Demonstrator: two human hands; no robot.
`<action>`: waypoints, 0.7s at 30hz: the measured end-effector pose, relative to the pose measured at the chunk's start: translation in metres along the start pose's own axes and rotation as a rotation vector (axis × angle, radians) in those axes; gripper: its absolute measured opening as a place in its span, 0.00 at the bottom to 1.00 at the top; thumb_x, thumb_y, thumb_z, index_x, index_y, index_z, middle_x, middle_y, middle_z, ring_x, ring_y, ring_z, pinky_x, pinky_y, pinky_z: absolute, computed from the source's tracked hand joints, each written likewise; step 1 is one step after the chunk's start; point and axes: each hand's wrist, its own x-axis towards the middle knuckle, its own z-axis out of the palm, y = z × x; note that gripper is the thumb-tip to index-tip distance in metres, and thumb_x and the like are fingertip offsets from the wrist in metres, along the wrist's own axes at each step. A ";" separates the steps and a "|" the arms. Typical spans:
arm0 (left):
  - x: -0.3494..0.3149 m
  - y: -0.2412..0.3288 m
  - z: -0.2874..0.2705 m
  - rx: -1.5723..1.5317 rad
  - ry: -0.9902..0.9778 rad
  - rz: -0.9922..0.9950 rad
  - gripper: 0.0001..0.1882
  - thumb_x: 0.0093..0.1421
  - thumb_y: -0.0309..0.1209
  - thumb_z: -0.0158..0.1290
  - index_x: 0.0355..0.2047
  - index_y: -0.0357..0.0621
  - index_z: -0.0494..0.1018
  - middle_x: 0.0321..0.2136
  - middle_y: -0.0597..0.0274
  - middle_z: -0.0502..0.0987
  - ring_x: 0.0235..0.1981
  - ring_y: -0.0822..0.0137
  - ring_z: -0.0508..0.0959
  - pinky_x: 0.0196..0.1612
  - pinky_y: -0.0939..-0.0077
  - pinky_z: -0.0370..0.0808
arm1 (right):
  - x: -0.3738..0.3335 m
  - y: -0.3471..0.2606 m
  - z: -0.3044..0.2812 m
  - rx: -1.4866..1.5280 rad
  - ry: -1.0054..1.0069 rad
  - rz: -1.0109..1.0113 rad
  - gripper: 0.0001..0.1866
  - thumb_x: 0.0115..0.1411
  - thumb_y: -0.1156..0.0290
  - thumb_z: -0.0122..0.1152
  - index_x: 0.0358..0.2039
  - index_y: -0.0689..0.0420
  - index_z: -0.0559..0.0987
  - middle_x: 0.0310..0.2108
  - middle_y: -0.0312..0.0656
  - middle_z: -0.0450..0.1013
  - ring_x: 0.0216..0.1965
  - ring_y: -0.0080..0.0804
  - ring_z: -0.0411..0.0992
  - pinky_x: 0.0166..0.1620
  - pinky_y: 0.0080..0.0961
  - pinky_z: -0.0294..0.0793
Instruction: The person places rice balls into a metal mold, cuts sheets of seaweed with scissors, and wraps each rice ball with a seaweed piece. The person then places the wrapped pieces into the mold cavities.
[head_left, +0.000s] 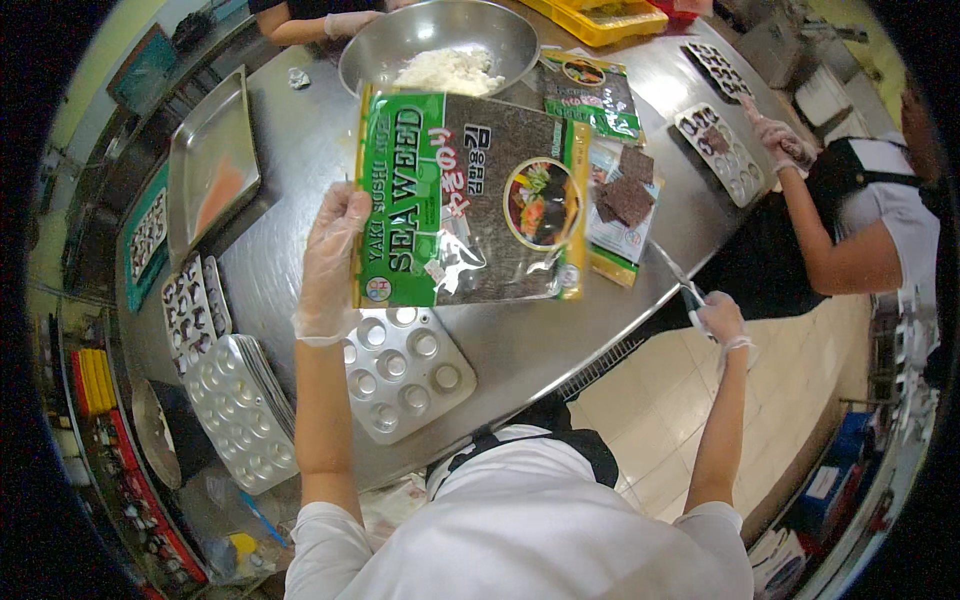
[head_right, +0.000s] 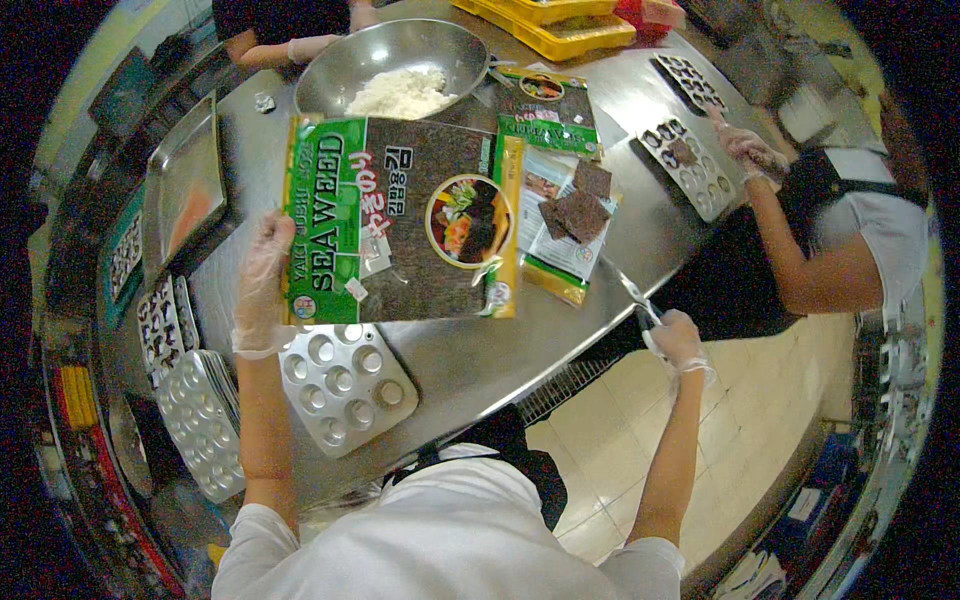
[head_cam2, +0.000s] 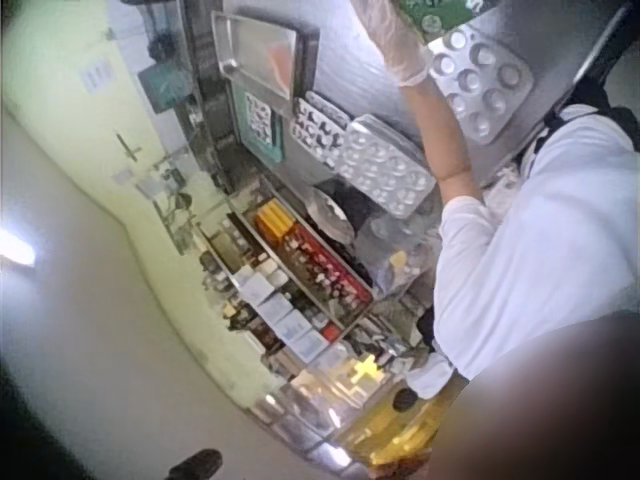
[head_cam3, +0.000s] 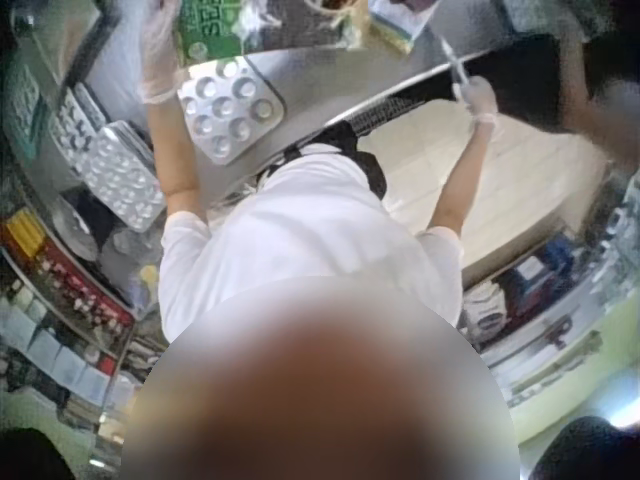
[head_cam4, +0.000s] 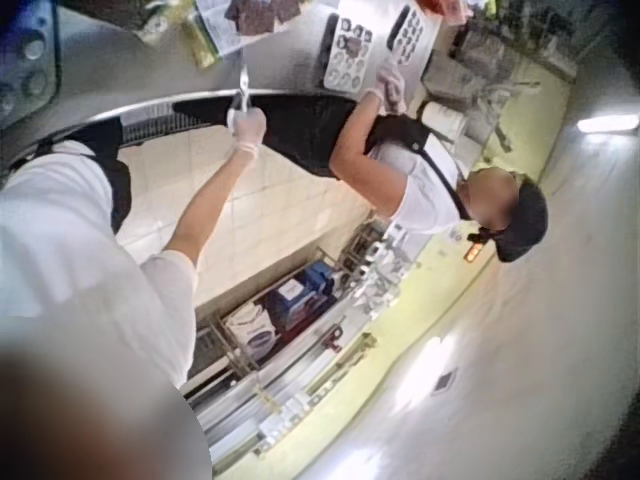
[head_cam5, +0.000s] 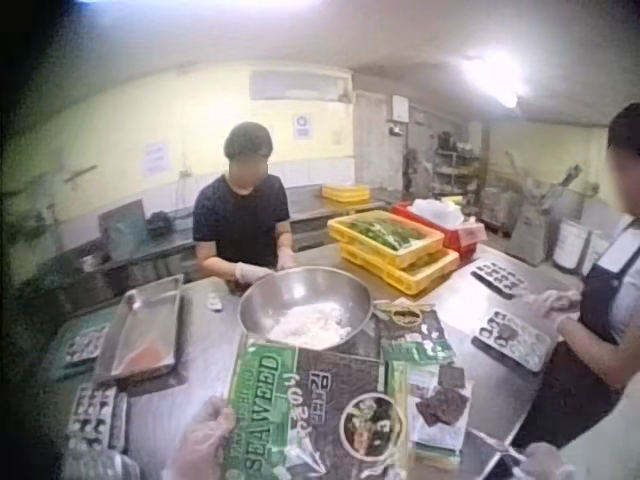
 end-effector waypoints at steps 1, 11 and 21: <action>0.001 -0.012 -0.009 0.116 0.002 0.015 0.07 0.58 0.35 0.50 0.30 0.47 0.67 0.27 0.72 0.69 0.31 0.80 0.68 0.37 0.84 0.65 | -0.012 0.009 0.001 0.026 0.048 0.093 0.15 0.39 0.64 0.56 0.24 0.62 0.76 0.25 0.54 0.72 0.32 0.52 0.71 0.34 0.36 0.69; -0.001 -0.138 0.007 1.209 -0.189 0.432 0.24 0.48 0.32 0.55 0.46 0.39 0.64 0.43 0.48 0.67 0.47 0.49 0.66 0.50 0.61 0.63 | -0.159 0.006 0.088 1.012 -0.523 0.053 0.13 0.55 0.59 0.56 0.31 0.55 0.68 0.17 0.31 0.65 0.15 0.18 0.65 0.19 0.16 0.67; -0.024 -0.219 0.060 1.335 -0.551 0.182 0.16 0.50 0.39 0.52 0.37 0.46 0.68 0.38 0.54 0.69 0.40 0.53 0.70 0.43 0.63 0.68 | -0.194 -0.047 0.112 1.027 -0.784 0.147 0.18 0.55 0.51 0.54 0.29 0.53 0.65 0.20 0.30 0.63 0.20 0.17 0.64 0.23 0.14 0.66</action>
